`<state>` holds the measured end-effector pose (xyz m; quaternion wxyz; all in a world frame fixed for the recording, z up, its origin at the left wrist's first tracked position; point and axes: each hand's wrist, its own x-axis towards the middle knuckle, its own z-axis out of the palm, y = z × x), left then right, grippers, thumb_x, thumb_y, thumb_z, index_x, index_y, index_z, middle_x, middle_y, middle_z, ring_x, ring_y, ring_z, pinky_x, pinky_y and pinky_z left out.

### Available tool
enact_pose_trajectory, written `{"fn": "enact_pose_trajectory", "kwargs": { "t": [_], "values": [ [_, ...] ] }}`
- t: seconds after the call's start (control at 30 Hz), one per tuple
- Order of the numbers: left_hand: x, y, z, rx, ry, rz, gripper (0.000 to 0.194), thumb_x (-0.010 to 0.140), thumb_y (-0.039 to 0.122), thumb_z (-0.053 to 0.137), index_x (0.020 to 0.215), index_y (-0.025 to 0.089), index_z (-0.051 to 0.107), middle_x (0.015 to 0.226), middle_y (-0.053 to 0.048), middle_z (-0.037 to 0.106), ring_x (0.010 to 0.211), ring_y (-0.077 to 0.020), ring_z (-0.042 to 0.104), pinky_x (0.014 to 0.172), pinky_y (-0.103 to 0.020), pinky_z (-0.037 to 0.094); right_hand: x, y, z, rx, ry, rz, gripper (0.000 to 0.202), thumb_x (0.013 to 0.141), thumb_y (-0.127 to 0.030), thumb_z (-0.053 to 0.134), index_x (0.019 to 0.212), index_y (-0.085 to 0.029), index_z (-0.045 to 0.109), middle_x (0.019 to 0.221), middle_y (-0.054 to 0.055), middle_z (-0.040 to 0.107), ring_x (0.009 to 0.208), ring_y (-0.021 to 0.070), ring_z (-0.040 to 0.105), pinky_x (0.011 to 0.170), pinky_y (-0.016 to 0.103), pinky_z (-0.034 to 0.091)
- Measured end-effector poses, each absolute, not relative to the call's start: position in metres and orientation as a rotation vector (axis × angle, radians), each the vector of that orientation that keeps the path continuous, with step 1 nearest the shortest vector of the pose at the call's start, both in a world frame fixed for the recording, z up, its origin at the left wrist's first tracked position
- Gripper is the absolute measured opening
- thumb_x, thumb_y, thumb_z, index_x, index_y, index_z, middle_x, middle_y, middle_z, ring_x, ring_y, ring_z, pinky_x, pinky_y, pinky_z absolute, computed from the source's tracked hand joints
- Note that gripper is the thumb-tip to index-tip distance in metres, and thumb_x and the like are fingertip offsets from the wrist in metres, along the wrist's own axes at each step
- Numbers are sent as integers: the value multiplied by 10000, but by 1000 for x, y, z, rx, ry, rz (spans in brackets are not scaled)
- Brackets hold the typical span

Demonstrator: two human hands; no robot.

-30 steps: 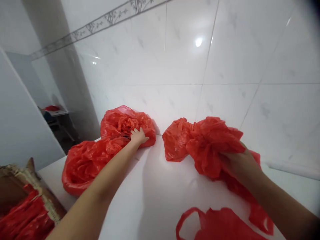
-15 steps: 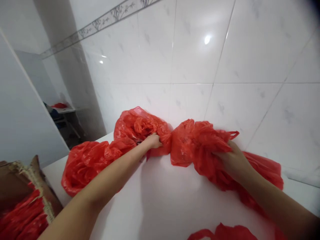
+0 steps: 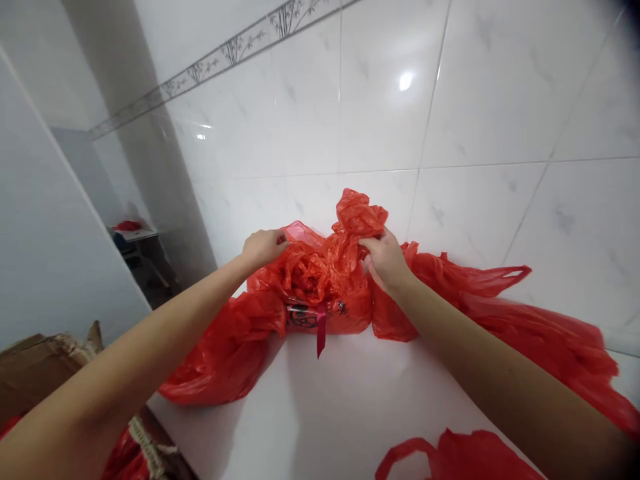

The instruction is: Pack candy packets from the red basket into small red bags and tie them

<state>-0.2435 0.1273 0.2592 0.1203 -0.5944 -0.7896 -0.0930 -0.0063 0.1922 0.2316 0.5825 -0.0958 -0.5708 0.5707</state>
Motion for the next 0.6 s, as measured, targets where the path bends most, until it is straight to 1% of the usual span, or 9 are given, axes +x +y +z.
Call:
{"fn": "enact_pose_trajectory", "kwargs": {
  "t": [0.07,0.13,0.23,0.3,0.37,0.43,0.5,0.53,0.6],
  "values": [
    [-258,135,246,-1722,-2309,-249,377,869,376,548,1196,199,613,1256,-111,628,1148,-298,566,931,-396,423,-19,196,234,-170,-1333,1297,297,652,-208,599,946,-189,559,877,14,657,805,170,619,767,326,500],
    [-267,143,229,-1766,-2329,-220,392,822,373,649,1172,200,619,1278,-98,607,1174,-284,549,975,-434,414,-31,200,234,-184,-1349,1245,312,658,-227,605,965,-186,563,906,23,664,845,181,620,799,341,500],
    [-276,155,215,-1796,-2401,-259,342,866,393,621,1123,168,625,1203,-93,623,1107,-251,583,961,-486,442,-48,205,230,-231,-1380,1146,310,684,-264,623,978,-178,572,946,30,666,880,186,614,840,347,498],
    [-282,161,220,-1782,-2444,-375,308,889,387,594,1104,167,624,1172,-85,627,1070,-231,595,937,-470,463,-63,211,222,-282,-1435,1043,267,744,-264,591,994,-174,565,963,36,660,893,184,609,859,347,497],
    [-287,162,235,-1760,-2461,-563,265,877,371,603,1026,155,639,1095,-82,648,1025,-230,606,911,-461,471,-81,216,210,-398,-1608,861,247,826,-206,501,1066,-167,544,1039,58,640,958,181,598,893,343,489],
    [-286,160,253,-1762,-2439,-817,200,853,343,579,879,155,641,944,-73,671,939,-239,625,861,-443,482,-102,220,195,-570,-1912,627,346,869,-109,410,1204,-151,491,1188,102,582,1075,181,564,940,341,470],
    [-277,152,269,-1812,-2365,-1123,181,825,310,494,768,171,596,806,-59,656,826,-225,636,796,-412,494,-123,218,180,-703,-2188,463,412,893,-67,398,1297,-136,446,1274,141,527,1126,190,547,946,351,472],
    [-269,146,274,-1858,-2312,-1274,171,802,294,460,734,179,568,761,-49,640,771,-208,630,769,-393,498,-132,216,173,-730,-2290,431,394,913,-94,432,1303,-136,455,1269,142,530,1106,196,561,923,362,487],
    [-252,133,279,-1981,-2197,-1533,124,747,272,457,689,186,526,713,-28,607,698,-170,600,747,-364,500,-147,210,160,-710,-2428,423,329,934,-222,527,1253,-143,520,1208,114,570,1029,197,597,863,379,519]
  ]
}}
